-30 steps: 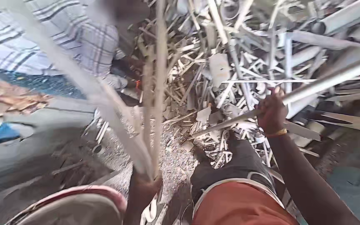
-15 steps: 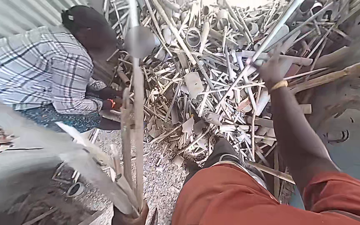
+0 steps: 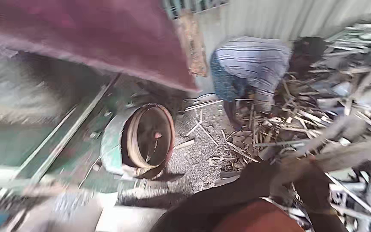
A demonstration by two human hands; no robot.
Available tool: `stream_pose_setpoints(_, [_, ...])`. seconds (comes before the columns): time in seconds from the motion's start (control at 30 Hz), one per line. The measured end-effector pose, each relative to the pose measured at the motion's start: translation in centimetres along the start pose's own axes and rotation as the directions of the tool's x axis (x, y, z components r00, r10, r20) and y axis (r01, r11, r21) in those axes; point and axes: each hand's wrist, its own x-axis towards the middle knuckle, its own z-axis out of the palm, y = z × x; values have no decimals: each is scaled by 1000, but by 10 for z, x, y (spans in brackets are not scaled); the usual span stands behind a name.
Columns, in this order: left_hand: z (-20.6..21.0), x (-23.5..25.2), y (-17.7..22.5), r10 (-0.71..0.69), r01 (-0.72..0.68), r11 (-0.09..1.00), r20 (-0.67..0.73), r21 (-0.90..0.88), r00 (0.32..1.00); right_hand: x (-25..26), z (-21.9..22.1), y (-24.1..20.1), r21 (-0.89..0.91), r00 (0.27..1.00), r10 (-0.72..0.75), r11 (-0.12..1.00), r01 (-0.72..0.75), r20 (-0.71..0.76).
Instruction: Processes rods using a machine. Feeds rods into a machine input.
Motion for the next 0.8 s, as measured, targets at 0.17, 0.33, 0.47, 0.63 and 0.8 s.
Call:
stream_pose_setpoints(0.17, [-22, -14, 3, 67, -73, 992, -59, -107, 996, 6, 14, -15, 22, 986, -114, 993, 112, 121])
stream_pose_setpoints(0.33, [-10, -12, -19, 22, -70, 932, -138, -357, 990, 34, 25, -21, 83, 895, 11, 995, -53, 445])
stream_pose_setpoints(0.47, [-23, -5, -34, 115, -257, 782, -274, -567, 955, 53, 67, -37, -195, 940, 41, 980, 27, 337])
stream_pose_setpoints(0.63, [-60, 14, -14, 86, -499, 462, -523, -733, 848, 106, 118, -87, -243, 875, -43, 953, 181, 483])
stream_pose_setpoints(0.8, [-51, 22, -1, -1, -463, 210, -474, -861, 881, 104, 135, -84, -397, 884, 55, 905, 153, 465])
